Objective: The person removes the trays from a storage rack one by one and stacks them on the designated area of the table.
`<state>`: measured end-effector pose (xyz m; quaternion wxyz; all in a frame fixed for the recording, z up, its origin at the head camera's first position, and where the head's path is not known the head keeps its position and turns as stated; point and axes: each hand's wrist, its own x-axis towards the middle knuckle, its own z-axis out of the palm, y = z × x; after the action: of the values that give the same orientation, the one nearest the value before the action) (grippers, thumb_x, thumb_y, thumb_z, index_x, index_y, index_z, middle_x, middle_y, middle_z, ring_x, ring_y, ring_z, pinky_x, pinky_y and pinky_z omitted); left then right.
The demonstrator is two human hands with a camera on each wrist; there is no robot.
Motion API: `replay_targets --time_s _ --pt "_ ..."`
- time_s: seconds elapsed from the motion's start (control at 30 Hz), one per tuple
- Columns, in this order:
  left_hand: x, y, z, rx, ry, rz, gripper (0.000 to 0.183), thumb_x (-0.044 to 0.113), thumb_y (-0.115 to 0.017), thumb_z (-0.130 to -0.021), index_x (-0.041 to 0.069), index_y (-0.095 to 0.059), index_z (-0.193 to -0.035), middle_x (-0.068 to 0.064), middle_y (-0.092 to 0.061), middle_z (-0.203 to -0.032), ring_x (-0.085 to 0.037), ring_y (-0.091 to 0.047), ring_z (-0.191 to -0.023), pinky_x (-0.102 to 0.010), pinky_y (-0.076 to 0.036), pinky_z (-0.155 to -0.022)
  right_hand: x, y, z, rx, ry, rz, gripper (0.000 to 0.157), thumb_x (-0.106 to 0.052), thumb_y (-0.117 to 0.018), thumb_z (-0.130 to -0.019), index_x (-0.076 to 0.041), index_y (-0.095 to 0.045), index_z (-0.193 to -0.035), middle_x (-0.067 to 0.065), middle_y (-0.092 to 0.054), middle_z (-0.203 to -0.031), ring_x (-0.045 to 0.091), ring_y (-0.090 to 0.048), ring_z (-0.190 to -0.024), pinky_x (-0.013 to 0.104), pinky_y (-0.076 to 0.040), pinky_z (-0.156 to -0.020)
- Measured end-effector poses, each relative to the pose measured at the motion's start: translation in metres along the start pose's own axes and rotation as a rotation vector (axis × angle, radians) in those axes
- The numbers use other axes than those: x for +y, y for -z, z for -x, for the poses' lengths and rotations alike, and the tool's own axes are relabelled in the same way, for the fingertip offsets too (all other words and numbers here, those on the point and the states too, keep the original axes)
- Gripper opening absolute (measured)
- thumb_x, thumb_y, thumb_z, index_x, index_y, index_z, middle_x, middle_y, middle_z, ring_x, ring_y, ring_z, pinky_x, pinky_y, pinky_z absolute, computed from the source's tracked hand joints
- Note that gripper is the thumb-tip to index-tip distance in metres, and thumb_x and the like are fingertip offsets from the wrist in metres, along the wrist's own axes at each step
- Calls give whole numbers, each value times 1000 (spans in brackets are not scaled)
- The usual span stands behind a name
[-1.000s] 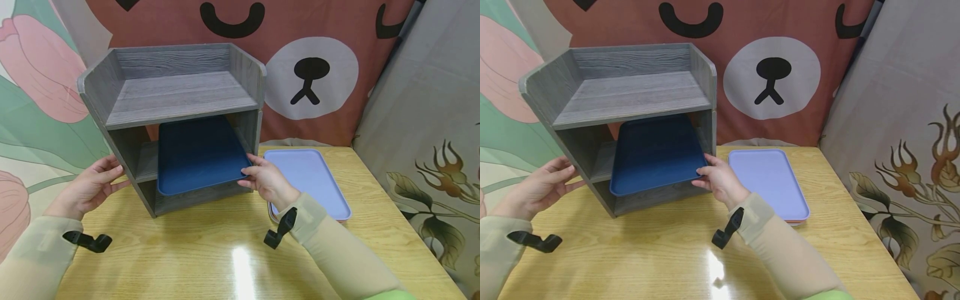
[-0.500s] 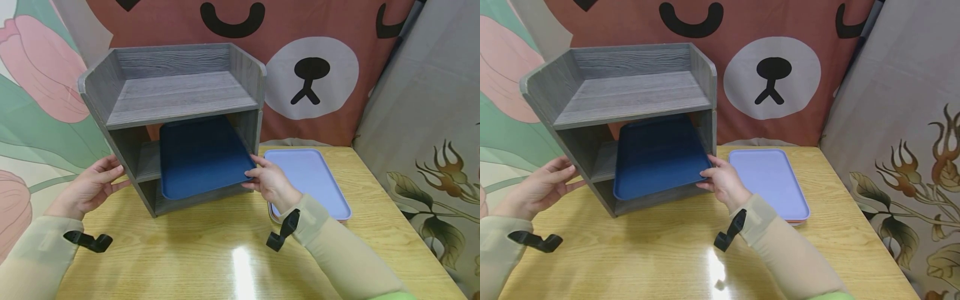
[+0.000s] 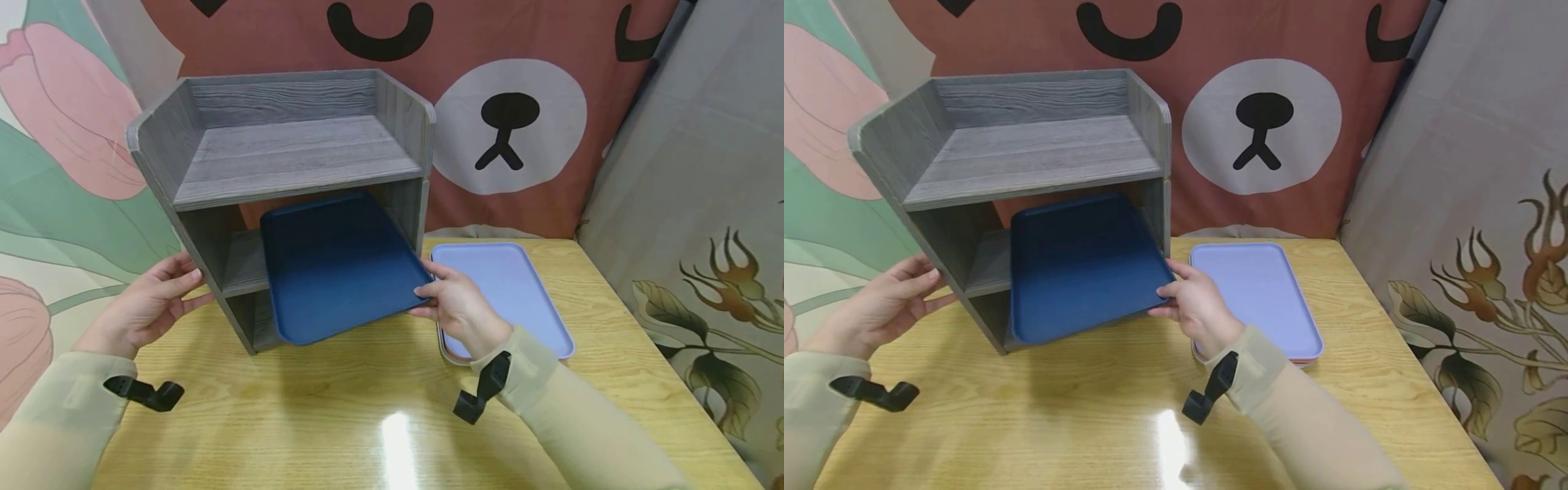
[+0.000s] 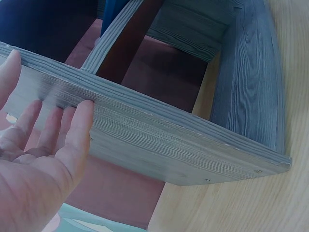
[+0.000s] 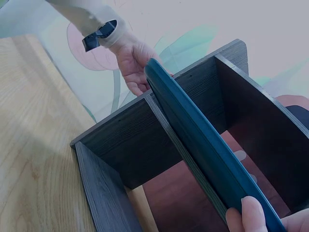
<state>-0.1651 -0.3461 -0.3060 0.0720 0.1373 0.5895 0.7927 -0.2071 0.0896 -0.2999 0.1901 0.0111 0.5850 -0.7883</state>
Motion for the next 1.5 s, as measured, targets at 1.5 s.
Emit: replay_targets --time_s 1.5 --pt "0 -1 0 5 -3 -3 41 -1 -42 -101 14 -44 -139 -1 -54 -124 -12 -61 -109 -32 -54 -87 -5 73 33 -161 -17 134 66 12 -47 -92 -8 -26 -152 9 -66 -105 22 -69 -65 31 -58 -53"
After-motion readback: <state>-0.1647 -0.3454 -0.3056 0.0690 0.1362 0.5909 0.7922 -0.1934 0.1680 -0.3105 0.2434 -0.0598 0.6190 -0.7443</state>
